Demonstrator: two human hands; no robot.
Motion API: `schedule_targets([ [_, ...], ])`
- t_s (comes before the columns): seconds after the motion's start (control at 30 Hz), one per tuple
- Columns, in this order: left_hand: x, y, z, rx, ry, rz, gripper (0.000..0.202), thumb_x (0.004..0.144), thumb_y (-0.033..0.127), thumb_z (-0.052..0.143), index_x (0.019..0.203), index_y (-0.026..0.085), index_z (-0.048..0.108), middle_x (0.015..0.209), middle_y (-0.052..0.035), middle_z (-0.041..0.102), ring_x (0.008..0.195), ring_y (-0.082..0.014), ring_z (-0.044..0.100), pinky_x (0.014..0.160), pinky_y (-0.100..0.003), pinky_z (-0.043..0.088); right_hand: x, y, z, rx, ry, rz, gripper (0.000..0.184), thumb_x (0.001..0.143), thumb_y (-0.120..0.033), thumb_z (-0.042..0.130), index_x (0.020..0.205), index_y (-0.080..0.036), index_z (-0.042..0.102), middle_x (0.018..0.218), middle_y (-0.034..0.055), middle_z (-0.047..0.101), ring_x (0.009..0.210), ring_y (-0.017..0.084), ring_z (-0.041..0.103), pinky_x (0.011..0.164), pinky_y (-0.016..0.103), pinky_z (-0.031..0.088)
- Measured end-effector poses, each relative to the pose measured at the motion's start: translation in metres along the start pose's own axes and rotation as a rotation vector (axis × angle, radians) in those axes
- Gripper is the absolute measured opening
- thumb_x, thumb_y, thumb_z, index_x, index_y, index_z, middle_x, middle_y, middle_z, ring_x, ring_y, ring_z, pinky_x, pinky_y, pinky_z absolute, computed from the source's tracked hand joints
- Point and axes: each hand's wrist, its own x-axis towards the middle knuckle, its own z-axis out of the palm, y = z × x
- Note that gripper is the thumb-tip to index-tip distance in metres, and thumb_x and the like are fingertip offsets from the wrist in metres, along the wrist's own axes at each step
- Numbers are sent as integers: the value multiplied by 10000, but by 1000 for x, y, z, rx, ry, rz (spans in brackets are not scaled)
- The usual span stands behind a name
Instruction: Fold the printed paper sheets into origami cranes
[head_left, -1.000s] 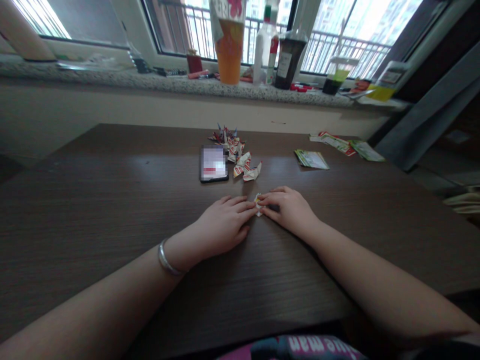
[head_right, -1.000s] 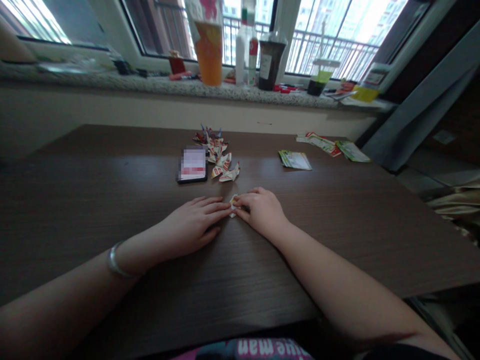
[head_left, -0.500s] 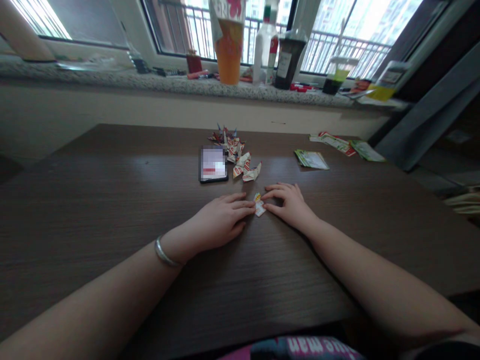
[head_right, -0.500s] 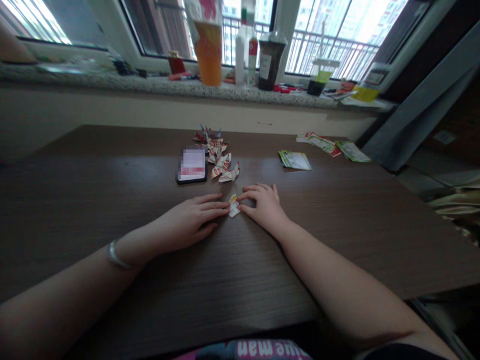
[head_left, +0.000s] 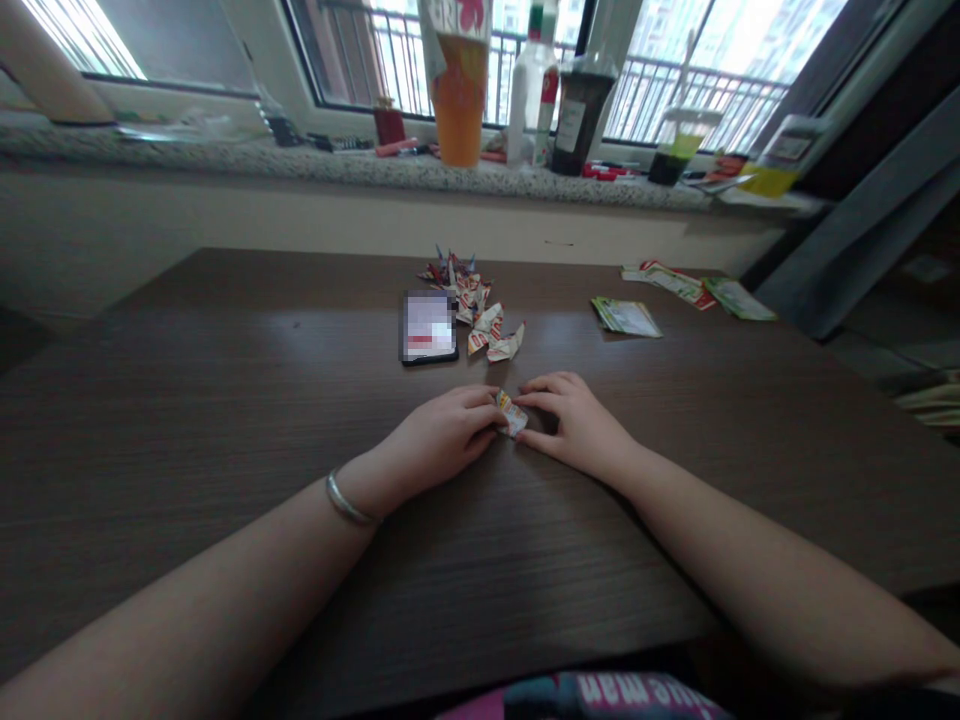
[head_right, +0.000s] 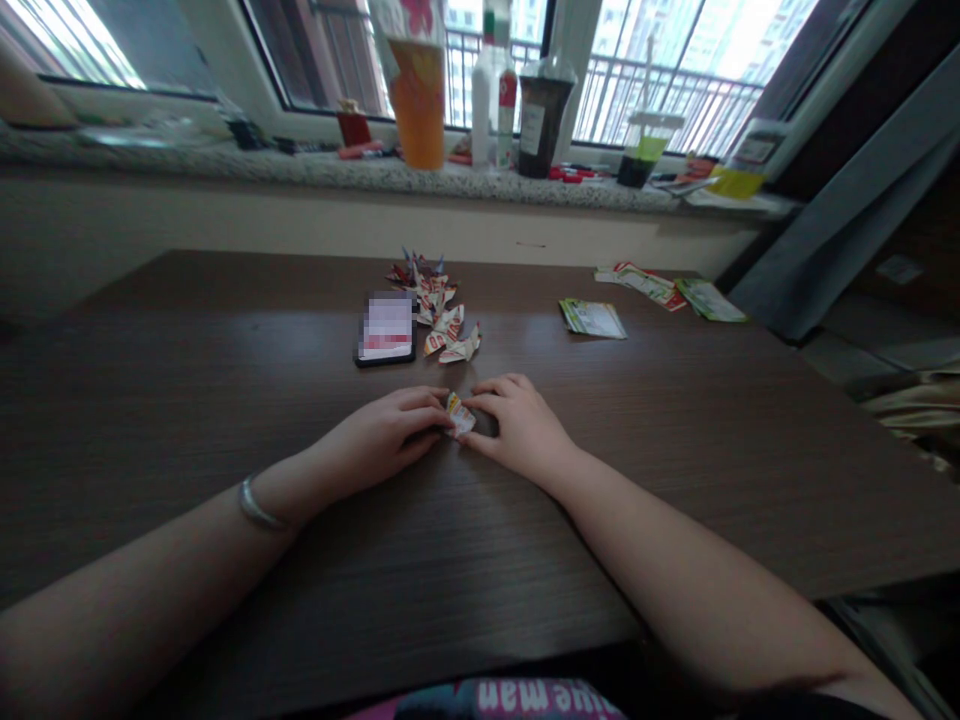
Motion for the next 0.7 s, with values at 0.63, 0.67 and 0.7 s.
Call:
schedule_targets([
  [0.63, 1, 0, -4, 109, 14, -128, 118, 887, 224, 584, 895, 158, 682, 876, -58, 639, 858, -195, 570, 796, -327, 469, -1, -11, -10, -95, -89, -18, 168, 823, -286, 655, 946, -175, 681, 950, 65, 689, 975, 227, 539, 910, 371, 423],
  [0.67, 1, 1, -5, 123, 7, -126, 119, 885, 237, 592, 882, 164, 685, 867, -54, 640, 851, -195, 568, 787, -326, 464, 0, -11, -10, -101, -95, -16, 163, 825, -294, 658, 936, -178, 685, 938, 59, 694, 961, 225, 543, 897, 365, 423],
  [0.7, 1, 2, -6, 138, 0, -122, 121, 883, 249, 597, 875, 171, 688, 862, -51, 640, 845, -196, 565, 779, -326, 460, 0, -11, -10, -110, -99, -17, 153, 831, -296, 655, 927, -180, 688, 930, 55, 697, 949, 223, 547, 885, 359, 423],
])
